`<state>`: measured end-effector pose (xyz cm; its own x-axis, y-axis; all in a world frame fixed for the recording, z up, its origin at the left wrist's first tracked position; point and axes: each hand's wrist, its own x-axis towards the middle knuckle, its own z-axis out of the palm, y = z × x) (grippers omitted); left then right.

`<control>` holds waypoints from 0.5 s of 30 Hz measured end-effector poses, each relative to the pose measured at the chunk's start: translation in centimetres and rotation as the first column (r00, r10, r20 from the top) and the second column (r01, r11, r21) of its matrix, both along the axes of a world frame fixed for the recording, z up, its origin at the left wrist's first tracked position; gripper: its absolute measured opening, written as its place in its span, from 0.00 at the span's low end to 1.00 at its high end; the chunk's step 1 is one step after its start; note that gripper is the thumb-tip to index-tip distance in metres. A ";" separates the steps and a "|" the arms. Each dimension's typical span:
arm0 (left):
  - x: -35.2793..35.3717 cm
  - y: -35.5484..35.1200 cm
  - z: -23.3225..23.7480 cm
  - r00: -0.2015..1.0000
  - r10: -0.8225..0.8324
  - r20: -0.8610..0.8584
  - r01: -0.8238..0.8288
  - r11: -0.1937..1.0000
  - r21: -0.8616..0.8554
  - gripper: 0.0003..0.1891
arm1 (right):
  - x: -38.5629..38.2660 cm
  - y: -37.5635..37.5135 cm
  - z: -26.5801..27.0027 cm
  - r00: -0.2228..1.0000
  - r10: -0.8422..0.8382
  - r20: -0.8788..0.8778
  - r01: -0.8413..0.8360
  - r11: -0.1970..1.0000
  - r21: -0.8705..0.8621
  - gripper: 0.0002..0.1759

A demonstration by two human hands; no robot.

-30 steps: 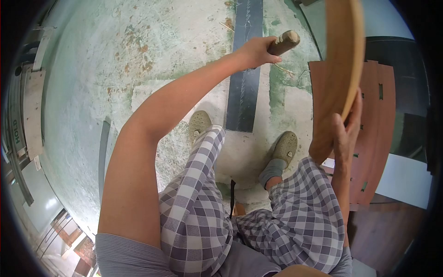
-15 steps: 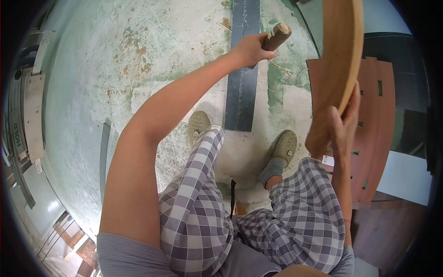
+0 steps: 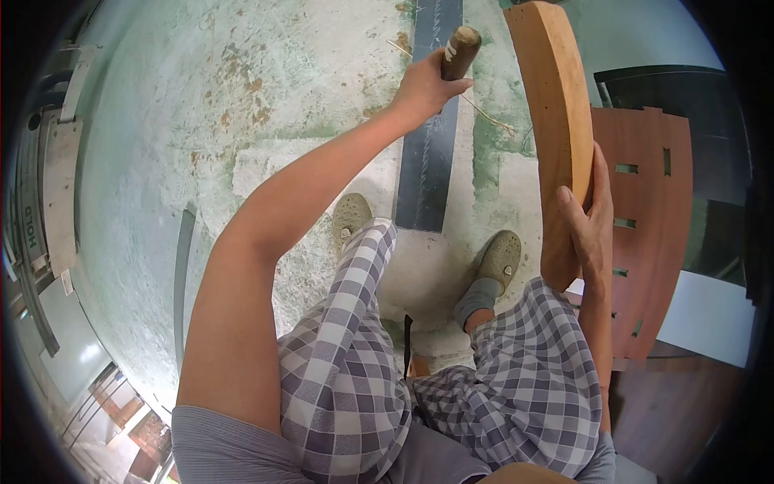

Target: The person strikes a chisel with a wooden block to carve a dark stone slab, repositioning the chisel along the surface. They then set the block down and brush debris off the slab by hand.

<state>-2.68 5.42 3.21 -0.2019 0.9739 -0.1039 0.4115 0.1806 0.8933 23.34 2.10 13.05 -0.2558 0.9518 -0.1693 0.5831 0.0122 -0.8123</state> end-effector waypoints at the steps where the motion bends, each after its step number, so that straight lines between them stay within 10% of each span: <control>1: 0.0 -0.1 -0.4 1.000 0.022 -0.016 -0.022 1.000 0.004 0.25 | -0.2 0.0 0.3 0.999 0.020 -0.027 -0.020 1.000 0.016 0.47; 9: -0.7 0.4 -2.8 0.993 0.117 -0.011 -0.114 0.983 0.142 0.26 | -2.5 0.6 2.7 0.982 0.135 -0.134 -0.103 0.969 0.223 0.44; 15: -0.4 0.7 -2.7 0.980 0.193 -0.051 -0.180 0.965 0.194 0.25 | -4.2 2.0 2.8 0.957 0.225 0.181 -0.205 0.971 -0.124 0.44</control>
<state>-3.04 6.13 0.55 -0.3817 0.9192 0.0970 0.4483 0.0923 0.8891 19.15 4.12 15.87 -0.4053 0.8527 -0.3297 0.7210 0.0764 -0.6887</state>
